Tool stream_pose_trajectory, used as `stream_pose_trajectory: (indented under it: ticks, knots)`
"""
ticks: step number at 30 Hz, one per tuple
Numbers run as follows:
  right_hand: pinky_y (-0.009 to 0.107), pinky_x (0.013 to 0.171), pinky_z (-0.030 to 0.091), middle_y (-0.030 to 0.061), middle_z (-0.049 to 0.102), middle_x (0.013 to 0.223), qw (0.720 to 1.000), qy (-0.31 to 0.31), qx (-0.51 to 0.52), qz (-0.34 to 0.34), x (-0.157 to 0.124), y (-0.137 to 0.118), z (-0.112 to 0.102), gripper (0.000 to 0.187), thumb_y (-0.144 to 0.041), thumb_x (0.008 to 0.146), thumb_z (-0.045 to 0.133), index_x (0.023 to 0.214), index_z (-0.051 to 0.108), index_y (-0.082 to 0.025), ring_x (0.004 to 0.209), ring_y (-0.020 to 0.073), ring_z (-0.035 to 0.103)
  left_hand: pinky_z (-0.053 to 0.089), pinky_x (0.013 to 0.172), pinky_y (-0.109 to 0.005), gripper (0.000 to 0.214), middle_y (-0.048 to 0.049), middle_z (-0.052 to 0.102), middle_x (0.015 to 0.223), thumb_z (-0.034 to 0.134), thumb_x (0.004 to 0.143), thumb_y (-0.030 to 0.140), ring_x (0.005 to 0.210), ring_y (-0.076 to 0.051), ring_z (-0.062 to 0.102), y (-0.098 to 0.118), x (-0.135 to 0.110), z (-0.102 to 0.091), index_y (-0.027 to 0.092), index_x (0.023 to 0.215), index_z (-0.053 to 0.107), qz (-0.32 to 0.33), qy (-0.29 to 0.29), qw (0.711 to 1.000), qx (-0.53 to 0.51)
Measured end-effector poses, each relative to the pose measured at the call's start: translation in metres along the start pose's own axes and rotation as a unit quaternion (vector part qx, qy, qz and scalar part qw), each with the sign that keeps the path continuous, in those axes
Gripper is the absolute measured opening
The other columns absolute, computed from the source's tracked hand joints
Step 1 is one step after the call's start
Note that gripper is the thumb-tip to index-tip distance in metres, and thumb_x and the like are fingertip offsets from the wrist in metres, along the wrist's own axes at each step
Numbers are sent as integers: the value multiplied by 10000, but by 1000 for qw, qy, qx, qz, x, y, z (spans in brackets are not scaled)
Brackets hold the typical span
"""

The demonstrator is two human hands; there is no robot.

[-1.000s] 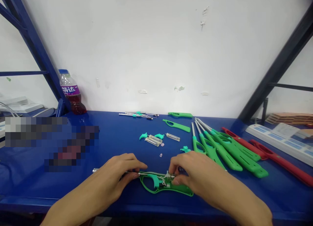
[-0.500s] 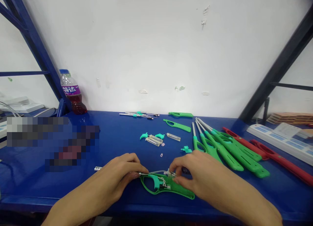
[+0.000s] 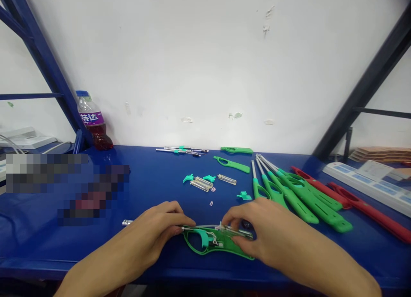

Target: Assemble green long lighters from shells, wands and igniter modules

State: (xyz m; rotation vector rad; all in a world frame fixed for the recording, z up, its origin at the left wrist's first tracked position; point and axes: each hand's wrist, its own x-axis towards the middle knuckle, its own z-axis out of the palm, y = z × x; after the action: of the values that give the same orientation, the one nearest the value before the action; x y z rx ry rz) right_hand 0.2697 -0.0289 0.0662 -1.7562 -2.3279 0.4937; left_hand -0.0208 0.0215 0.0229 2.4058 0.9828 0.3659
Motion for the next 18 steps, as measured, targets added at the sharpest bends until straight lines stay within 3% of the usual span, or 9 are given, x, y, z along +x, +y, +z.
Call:
stream_pose_trajectory:
  ticks: [8,14,18]
  knots:
    - [328,785,480,-63,830,975,1000,20,9,-10,-4,1,1,265,-265,882,743,1053,839,-443,915,240,735,497,823,-238,396,-1,664,1136,429,1123,196,998,-182,676,4,1,0,394,1284,732,8,0,1000,-4]
    - [351,828,483,-66,840,1030,1000,0,-17,-5,1,3,3,330,-185,857,727,1048,844,-427,981,262,754,476,854,-243,462,8,657,1135,414,1119,146,985,-167,667,17,-3,-5,424,1288,741,-17,-1,1000,5]
    - [333,768,467,-67,841,992,1000,-9,-10,1,3,3,5,306,-188,831,760,1008,847,-422,924,249,758,470,816,-241,468,13,663,1123,422,1106,145,957,-169,665,19,-4,-5,431,1278,749,-9,8,1000,18]
